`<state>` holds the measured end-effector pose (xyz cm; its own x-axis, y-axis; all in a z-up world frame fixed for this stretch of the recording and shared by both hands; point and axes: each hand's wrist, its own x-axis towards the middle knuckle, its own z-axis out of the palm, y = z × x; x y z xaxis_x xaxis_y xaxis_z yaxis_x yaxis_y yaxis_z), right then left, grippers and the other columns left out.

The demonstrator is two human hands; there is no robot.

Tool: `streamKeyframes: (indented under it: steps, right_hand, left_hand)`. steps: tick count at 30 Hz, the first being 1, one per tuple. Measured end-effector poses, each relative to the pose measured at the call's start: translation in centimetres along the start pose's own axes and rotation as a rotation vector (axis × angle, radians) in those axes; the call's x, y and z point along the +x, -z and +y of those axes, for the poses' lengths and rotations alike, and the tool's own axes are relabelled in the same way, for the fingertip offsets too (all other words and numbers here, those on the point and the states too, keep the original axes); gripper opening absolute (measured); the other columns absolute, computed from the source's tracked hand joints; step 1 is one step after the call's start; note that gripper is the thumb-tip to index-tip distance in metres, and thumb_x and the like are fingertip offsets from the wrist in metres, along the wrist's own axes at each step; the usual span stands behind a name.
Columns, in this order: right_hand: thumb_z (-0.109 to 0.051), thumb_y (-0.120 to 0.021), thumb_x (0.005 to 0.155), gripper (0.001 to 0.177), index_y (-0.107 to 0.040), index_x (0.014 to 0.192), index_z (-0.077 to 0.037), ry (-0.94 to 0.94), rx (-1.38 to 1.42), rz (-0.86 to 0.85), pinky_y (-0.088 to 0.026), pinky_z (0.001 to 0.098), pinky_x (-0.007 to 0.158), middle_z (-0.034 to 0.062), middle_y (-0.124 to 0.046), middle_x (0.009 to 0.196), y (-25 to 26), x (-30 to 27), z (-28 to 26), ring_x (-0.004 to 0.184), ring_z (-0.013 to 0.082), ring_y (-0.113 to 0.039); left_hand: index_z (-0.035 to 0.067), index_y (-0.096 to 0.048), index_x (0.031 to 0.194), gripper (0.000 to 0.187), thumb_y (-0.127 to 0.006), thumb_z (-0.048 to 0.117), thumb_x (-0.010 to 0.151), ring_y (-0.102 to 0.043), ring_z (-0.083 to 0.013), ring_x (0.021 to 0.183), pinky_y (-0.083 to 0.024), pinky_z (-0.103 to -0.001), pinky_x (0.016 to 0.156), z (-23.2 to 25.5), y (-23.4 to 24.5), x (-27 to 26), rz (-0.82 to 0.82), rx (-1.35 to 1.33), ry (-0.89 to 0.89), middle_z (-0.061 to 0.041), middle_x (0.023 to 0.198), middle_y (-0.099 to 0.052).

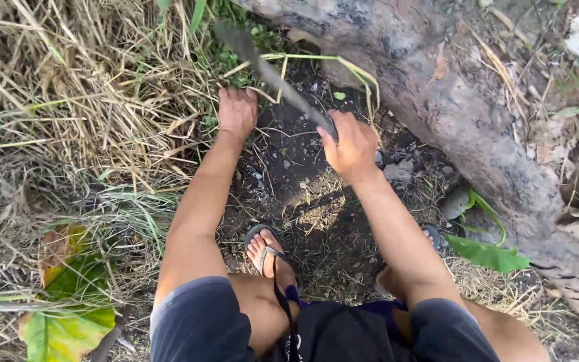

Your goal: Clearing dry grass and weeds from the ground using a machete and hands.

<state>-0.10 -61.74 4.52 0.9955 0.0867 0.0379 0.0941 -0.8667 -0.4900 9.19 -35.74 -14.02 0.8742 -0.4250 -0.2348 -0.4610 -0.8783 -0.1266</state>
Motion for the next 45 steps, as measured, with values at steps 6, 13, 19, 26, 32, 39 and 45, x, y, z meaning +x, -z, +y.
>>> streamKeyframes:
  steps: [6,13,19,26,32,39,45]
  right_hand:
    - [-0.032,-0.065,0.104,0.033,-0.061,0.122,-0.005,0.013,-0.021,0.017,-0.055,0.0492,0.078,0.0182,-0.071,0.105,-6.2,-2.3,5.4,0.088,0.0388,-0.07]
    - [-0.047,-0.054,0.103,0.043,-0.056,0.124,-0.009,-0.491,-0.134,-0.522,-0.052,0.0567,0.085,0.0225,-0.072,0.109,-8.2,-9.8,11.7,0.099,0.0459,-0.068]
    - [-0.049,-0.059,0.097,0.045,-0.062,0.119,-0.009,-0.61,0.027,-0.298,-0.052,0.057,0.083,0.0245,-0.073,0.098,-8.2,-12.2,11.7,0.094,0.0488,-0.068]
    - [-0.047,-0.058,0.099,0.044,-0.063,0.12,-0.009,-0.681,0.09,-0.321,-0.053,0.0565,0.083,0.0262,-0.073,0.096,-7.7,-12.2,10.0,0.093,0.0493,-0.068]
    - [-0.048,-0.058,0.099,0.047,-0.063,0.122,-0.007,-0.664,0.138,-0.177,-0.054,0.0565,0.081,0.0277,-0.072,0.097,-10.3,-13.5,9.5,0.091,0.0498,-0.069]
    - [-0.047,-0.048,0.105,0.049,-0.057,0.127,-0.003,-0.572,0.113,-0.341,-0.051,0.0593,0.084,0.0276,-0.071,0.107,-12.4,-11.0,10.5,0.095,0.0505,-0.067]
    - [-0.049,-0.04,0.106,0.054,-0.054,0.133,-0.004,-0.616,0.057,-0.576,-0.053,0.0558,0.087,0.024,-0.071,0.095,-9.3,-8.6,9.8,0.086,0.0419,-0.072]
  left_hand:
    - [0.009,-0.065,0.102,0.018,-0.054,0.02,0.093,-0.062,-0.0266,0.094,-0.042,-0.045,0.085,-0.2,0.5,-0.7,0.015,0.042,0.004,-0.011,0.095,-0.072]
    - [0.007,-0.07,0.118,0.031,-0.057,0.021,0.093,-0.062,-0.0273,0.094,-0.044,-0.046,0.082,1.8,2.8,0.4,-0.029,0.073,0.004,-0.012,0.1,-0.069]
    - [0.009,-0.077,0.109,0.032,-0.062,0.029,0.088,-0.055,-0.03,0.109,-0.043,-0.051,0.088,5.9,14.7,3.5,-0.086,0.243,-0.051,-0.013,0.11,-0.061]
    - [-0.006,-0.047,0.14,0.077,-0.051,0.054,0.092,-0.052,-0.0329,0.125,-0.042,-0.055,0.096,8.3,7.3,8.9,0.209,-0.124,0.22,-0.022,0.14,-0.055]
    - [-0.012,-0.026,0.152,0.074,-0.047,0.039,0.103,-0.057,-0.0299,0.124,-0.051,-0.049,0.092,8.3,0.8,11.7,-0.096,0.039,0.411,-0.022,0.143,-0.053]
    - [-0.007,-0.047,0.14,0.056,-0.047,0.039,0.108,-0.068,-0.0184,0.099,-0.056,-0.034,0.073,6.0,2.0,13.4,-0.188,-0.039,0.575,-0.012,0.114,-0.068]
    - [0.002,-0.058,0.11,0.042,-0.044,0.042,0.109,-0.063,-0.0129,0.057,-0.054,-0.032,0.054,4.1,0.5,13.2,-0.203,0.047,0.431,-0.006,0.074,-0.067]
